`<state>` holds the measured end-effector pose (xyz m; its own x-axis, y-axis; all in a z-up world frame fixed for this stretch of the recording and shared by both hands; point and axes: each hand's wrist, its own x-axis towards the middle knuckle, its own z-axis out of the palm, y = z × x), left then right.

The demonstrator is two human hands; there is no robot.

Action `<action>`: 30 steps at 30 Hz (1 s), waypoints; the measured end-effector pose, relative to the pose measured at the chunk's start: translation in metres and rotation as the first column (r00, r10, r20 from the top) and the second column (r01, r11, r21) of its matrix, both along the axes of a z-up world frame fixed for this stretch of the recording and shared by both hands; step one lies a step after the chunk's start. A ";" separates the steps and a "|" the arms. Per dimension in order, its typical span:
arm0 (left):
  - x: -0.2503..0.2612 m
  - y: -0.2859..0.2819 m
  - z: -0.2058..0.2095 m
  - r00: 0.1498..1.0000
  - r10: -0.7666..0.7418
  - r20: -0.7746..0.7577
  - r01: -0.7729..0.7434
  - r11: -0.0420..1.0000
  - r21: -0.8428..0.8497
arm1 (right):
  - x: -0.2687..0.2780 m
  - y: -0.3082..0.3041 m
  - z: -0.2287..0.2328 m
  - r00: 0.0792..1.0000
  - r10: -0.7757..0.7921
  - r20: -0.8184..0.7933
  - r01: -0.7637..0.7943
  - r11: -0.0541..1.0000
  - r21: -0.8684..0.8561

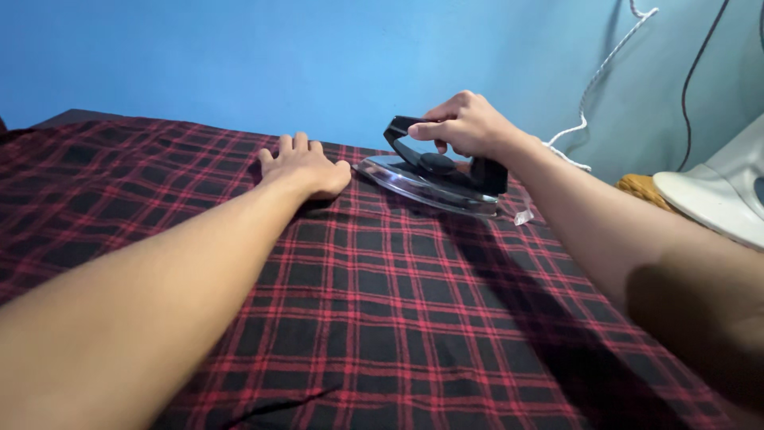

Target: The person irons a red and black plaid shirt on a table using a steam iron. After finishing the shirt, the person picks up a folded patterned garment, unfolds it, and lays it flat on the table to prepare for ironing.

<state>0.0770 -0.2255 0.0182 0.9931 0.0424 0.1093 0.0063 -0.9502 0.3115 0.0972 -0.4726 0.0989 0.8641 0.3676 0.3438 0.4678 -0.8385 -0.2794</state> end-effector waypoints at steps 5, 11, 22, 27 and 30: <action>0.004 -0.013 -0.008 0.999 0.042 -0.006 -0.042 0.999 0.001 | 0.015 0.005 -0.004 0.995 -0.076 0.070 0.077 0.997 -0.011; 0.008 -0.014 -0.009 0.998 0.054 -0.040 -0.055 0.998 -0.028 | 0.020 0.025 -0.003 0.950 -0.293 0.107 0.298 0.954 -0.035; 0.001 -0.024 0.001 0.999 -0.038 0.039 0.041 0.995 -0.086 | 0.032 0.023 -0.005 0.941 -0.296 0.164 0.305 0.952 -0.030; 0.016 -0.036 -0.014 0.998 -0.069 -0.001 0.069 0.994 -0.089 | 0.033 0.013 -0.002 0.981 -0.187 0.055 0.190 0.981 -0.049; 0.017 -0.035 -0.015 0.996 -0.076 -0.036 0.073 0.995 -0.061 | 0.030 0.005 0.004 0.982 -0.190 -0.001 0.189 0.977 -0.096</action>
